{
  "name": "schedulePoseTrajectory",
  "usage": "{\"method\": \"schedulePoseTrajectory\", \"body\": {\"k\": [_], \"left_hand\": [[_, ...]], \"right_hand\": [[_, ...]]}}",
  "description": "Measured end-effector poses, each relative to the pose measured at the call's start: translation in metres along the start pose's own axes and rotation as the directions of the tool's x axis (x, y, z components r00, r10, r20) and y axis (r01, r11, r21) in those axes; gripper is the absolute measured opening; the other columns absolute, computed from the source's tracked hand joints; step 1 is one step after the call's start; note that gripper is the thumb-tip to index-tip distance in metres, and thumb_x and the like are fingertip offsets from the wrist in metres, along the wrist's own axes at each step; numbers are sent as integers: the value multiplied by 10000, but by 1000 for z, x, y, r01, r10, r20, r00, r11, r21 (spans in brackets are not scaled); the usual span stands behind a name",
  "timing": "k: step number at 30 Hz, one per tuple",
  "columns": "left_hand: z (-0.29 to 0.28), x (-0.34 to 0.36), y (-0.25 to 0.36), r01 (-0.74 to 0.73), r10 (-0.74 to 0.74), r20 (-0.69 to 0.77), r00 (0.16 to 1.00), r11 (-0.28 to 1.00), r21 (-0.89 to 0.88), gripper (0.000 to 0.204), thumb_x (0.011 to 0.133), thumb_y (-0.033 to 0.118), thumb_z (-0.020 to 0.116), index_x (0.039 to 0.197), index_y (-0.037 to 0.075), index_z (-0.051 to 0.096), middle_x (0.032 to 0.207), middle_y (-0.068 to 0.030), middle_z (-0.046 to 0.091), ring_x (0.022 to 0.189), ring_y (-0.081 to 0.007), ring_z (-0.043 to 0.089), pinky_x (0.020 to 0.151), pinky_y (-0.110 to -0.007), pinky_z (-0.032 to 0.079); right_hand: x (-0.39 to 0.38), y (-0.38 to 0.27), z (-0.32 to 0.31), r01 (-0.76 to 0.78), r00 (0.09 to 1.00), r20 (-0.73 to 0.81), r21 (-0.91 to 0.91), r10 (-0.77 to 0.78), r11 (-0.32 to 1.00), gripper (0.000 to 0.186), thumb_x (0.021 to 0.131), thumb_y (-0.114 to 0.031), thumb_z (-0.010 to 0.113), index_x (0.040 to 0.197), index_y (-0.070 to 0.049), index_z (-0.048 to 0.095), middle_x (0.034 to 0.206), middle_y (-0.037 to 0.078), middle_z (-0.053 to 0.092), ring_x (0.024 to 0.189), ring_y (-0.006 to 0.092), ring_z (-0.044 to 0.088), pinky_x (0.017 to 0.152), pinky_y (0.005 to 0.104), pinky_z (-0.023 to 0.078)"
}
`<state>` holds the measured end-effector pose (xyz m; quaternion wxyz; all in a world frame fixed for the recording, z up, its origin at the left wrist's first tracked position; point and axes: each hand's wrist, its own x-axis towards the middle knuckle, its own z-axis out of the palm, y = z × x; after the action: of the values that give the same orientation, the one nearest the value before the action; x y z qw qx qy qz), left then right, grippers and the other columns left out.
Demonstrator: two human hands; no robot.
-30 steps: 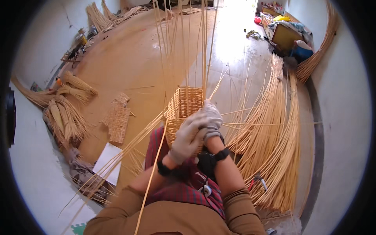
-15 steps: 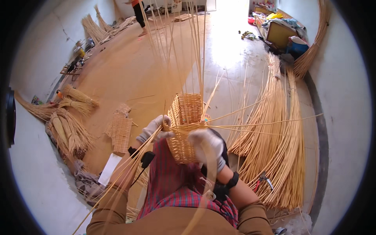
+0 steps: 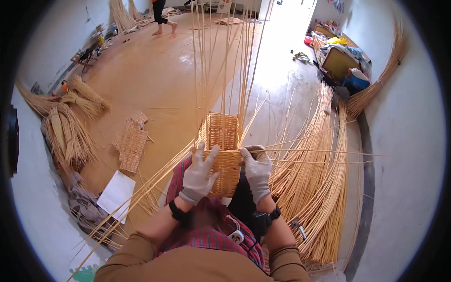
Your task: The person weaves together thin wooden strips to form the walls of a rectangular basket.
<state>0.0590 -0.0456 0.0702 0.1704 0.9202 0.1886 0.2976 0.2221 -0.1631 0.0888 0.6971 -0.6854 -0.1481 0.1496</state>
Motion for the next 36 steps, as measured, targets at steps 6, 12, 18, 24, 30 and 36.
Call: {"method": "schedulePoseTrajectory", "body": {"k": [6,12,18,24,30,36], "left_hand": [[38,9,-7,98,-103,13,995,969,227,886,841,295,793,1611,332,356,1388,-187,486,948,-354,700,819,-465,592],[26,11,-7,132,-156,82,984,961,242,825,826,261,784,1567,313,425,1269,-149,510,843,-327,692,720,-446,593],[12,8,-5,119,-120,19,993,991,54,653,851,184,778,1465,253,566,1280,-152,546,939,-306,680,797,-448,595],[32,-30,-43,292,-640,-122,759,502,-814,213,955,83,769,1144,17,695,1042,-26,701,799,-89,636,697,-255,533],[13,-20,-56,248,-635,-92,767,426,-870,121,985,83,726,1064,20,659,923,-29,687,816,-108,638,716,-277,548],[-10,-28,-76,233,-312,217,925,14,-972,309,977,113,714,1256,31,611,1229,-103,617,1147,-173,607,954,-330,549]], "right_hand": [[54,-56,66,769,633,415,-435,-653,469,481,921,-44,690,1389,-122,613,1317,209,676,1038,268,720,903,344,577],[46,-44,48,515,839,148,99,-524,852,702,974,-104,672,1588,-78,333,1113,102,702,872,175,726,705,284,589],[-47,0,-38,-139,985,-86,129,150,982,361,1117,-314,485,1264,-2,591,754,81,680,543,147,649,540,263,573],[-59,-8,-18,-38,899,417,-229,134,973,234,1060,-232,618,1140,-33,711,832,31,711,730,116,680,608,255,536],[-94,-16,46,279,697,702,-81,-144,957,199,1003,-100,656,1190,-72,717,864,46,712,776,134,683,706,284,562],[-95,-23,84,870,410,748,-149,-521,470,224,951,-305,669,1125,-164,667,816,59,617,800,271,682,666,403,553]]}}
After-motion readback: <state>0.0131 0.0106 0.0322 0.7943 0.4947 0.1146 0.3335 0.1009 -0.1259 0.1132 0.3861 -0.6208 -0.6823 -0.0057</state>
